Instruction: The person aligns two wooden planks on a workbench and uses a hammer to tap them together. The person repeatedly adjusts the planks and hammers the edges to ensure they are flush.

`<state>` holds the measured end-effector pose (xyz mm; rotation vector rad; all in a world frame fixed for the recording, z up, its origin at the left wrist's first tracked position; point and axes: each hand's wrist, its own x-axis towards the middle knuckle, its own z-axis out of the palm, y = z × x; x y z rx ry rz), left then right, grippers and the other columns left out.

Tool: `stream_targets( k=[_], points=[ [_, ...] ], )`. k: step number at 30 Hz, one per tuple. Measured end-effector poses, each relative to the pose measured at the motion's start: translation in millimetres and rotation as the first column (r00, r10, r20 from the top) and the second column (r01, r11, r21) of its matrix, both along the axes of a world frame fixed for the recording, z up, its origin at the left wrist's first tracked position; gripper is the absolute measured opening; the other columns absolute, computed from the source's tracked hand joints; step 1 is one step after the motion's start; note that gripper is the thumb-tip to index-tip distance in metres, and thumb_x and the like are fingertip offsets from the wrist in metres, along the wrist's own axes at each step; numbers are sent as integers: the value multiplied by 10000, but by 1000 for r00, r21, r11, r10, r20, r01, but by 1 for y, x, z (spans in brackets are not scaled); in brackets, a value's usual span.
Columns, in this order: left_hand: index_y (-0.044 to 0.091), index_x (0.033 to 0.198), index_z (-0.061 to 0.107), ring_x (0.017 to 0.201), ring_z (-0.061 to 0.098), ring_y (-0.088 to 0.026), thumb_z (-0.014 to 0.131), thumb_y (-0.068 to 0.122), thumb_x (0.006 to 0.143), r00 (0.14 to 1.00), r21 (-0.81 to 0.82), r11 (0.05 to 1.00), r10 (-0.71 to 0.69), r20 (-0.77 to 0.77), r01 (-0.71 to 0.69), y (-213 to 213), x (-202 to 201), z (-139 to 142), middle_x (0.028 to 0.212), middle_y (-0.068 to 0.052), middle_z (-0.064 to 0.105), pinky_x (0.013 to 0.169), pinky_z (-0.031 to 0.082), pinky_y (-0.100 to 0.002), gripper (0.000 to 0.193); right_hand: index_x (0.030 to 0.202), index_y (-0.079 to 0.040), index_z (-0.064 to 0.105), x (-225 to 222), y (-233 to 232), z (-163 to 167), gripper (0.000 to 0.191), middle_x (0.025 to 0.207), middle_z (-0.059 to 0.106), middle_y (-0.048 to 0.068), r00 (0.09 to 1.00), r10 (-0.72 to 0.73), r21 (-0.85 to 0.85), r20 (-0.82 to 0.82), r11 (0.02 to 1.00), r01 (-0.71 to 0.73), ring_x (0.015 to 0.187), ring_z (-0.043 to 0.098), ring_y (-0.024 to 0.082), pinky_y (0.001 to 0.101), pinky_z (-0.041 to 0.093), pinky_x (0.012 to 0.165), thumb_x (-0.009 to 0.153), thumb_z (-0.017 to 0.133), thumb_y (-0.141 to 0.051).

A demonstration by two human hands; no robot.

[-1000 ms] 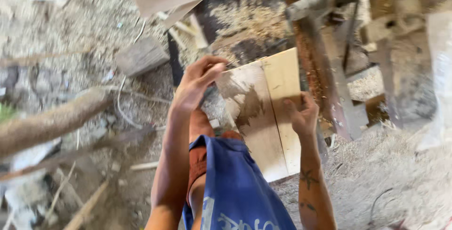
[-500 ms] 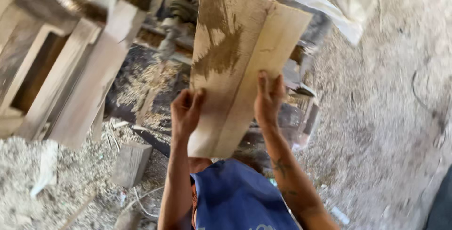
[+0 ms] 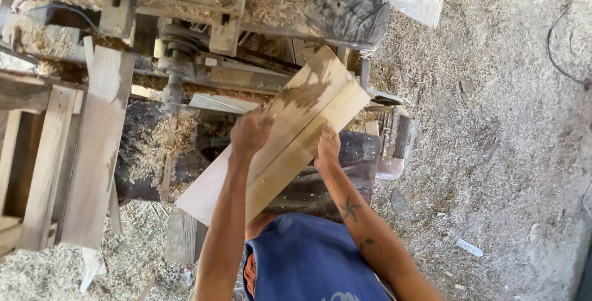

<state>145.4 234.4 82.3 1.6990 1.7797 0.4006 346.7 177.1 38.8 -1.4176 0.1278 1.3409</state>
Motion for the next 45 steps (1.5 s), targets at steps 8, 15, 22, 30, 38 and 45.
stream_targets(
  k=[8,15,22,30,38,45],
  points=[
    [127,1278,720,1126,633,-387,745,428,899,998,98,995,17,-62,-11,17,41,-23,1195,-167,642,926,529,-491,484,1266,-114,564,20,13,-12,386,1046,676,49,994,-78,-64,-79,995,73,871,689,202,427,619,736,999,596,-391],
    [72,1349,681,1232,560,-337,736,351,914,993,403,914,-3,-115,49,15,88,-28,1354,-189,609,1057,441,-499,520,1256,-101,601,26,19,-14,374,1104,683,46,998,-57,-182,-22,982,52,911,640,154,343,587,740,1021,598,-392],
    [143,1205,623,1494,369,-349,777,299,889,943,390,864,-330,-36,318,32,210,-49,1572,-172,450,1268,164,-547,385,1402,-109,512,43,-6,-41,452,1251,656,47,996,85,-11,1,996,-85,1079,655,146,303,567,875,998,595,-293],
    [128,1356,643,1491,385,-298,767,323,873,957,292,925,-278,88,242,38,204,-40,1555,-109,457,1305,248,-480,536,965,15,761,91,-66,-18,425,823,786,120,74,986,-303,150,118,-946,675,723,233,392,563,646,1006,527,-337],
    [75,1247,689,1377,551,-338,741,138,927,975,462,865,116,191,-193,-43,68,-12,1364,-121,662,1185,450,-470,330,821,-107,766,-10,-4,59,132,855,744,203,-506,546,-503,668,-170,-847,843,711,404,510,551,770,821,671,-199],
    [-120,1212,583,1108,530,-413,746,650,890,509,25,532,822,-256,-846,-191,-105,-24,1188,-265,568,893,484,-553,850,1111,-69,687,-153,46,38,281,1060,681,129,-302,94,-308,949,63,-949,1045,627,346,493,471,933,884,720,-232]
  ],
)
